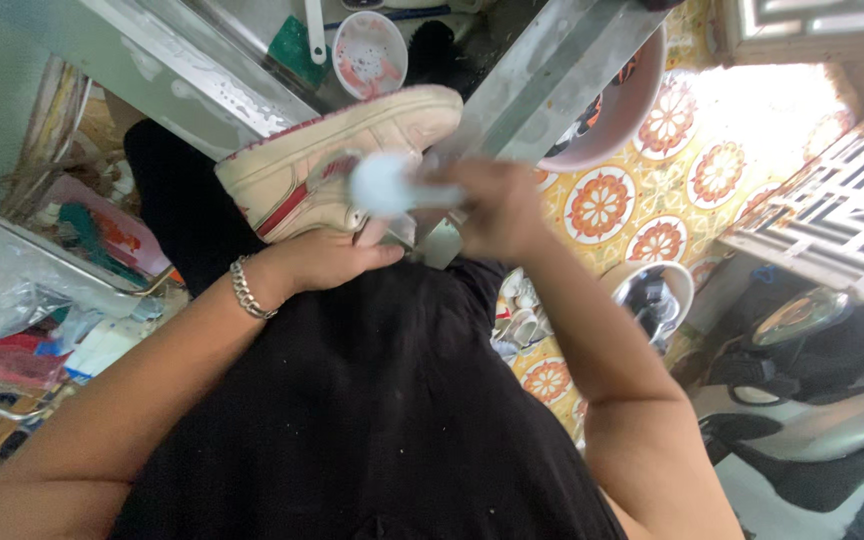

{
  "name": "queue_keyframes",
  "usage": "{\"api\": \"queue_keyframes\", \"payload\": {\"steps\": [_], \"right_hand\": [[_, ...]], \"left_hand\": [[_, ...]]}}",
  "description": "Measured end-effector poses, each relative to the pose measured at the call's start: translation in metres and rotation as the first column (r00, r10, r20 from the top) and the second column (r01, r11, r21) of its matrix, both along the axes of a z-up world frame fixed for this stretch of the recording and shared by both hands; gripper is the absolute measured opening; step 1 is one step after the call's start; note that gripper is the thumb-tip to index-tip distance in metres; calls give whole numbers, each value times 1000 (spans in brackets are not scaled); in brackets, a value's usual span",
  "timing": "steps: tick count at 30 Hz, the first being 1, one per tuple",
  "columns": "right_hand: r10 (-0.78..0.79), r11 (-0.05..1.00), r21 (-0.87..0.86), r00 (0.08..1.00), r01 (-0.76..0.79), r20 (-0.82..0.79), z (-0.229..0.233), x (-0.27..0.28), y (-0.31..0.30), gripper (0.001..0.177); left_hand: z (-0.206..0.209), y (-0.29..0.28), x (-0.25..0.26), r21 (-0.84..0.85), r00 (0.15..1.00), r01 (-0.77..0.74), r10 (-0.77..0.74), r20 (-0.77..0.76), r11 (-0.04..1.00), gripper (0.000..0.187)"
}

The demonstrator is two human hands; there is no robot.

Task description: The person cleans several sneakers by hand using a small brush and a cleaning solution, scrubbing the soles and the upper materials of different shoes at a sink and under running water.

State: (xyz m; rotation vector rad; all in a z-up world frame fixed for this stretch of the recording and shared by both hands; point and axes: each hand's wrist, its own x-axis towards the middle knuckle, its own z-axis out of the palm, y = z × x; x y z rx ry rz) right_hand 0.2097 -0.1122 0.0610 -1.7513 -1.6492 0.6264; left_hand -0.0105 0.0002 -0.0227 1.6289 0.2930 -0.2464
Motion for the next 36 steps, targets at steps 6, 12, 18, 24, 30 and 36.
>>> {"api": "queue_keyframes", "payload": {"steps": [6, 12, 18, 24, 30, 36], "right_hand": [[-77, 994, -71, 992, 84, 96, -8, -3, -7, 37], [-349, 932, -92, 937, 350, 24, -10, 16, 1, 31], [-236, 972, -11, 972, 237, 15, 10, -23, -1, 34], [-441, 889, -156, 897, 431, -35, 3, -24, 5, 32], [-604, 795, -73, 797, 602, -5, -12, -19, -2, 27], [-545, 838, 97, 834, 537, 92, -9, -52, -14, 31]], "left_hand": [[9, 3, 4, -216, 967, 25, -78, -244, 976, 72], [21, 9, 0, -50, 1000, -4, 3, -17, 999, 76], [32, 11, 6, -105, 981, 9, -29, -191, 994, 73], [34, 14, 3, -98, 992, -82, 71, -106, 992, 73], [27, 17, -6, -135, 986, -136, 148, 82, 981, 81], [41, 20, -9, -205, 952, -231, 265, 157, 951, 83]]}}
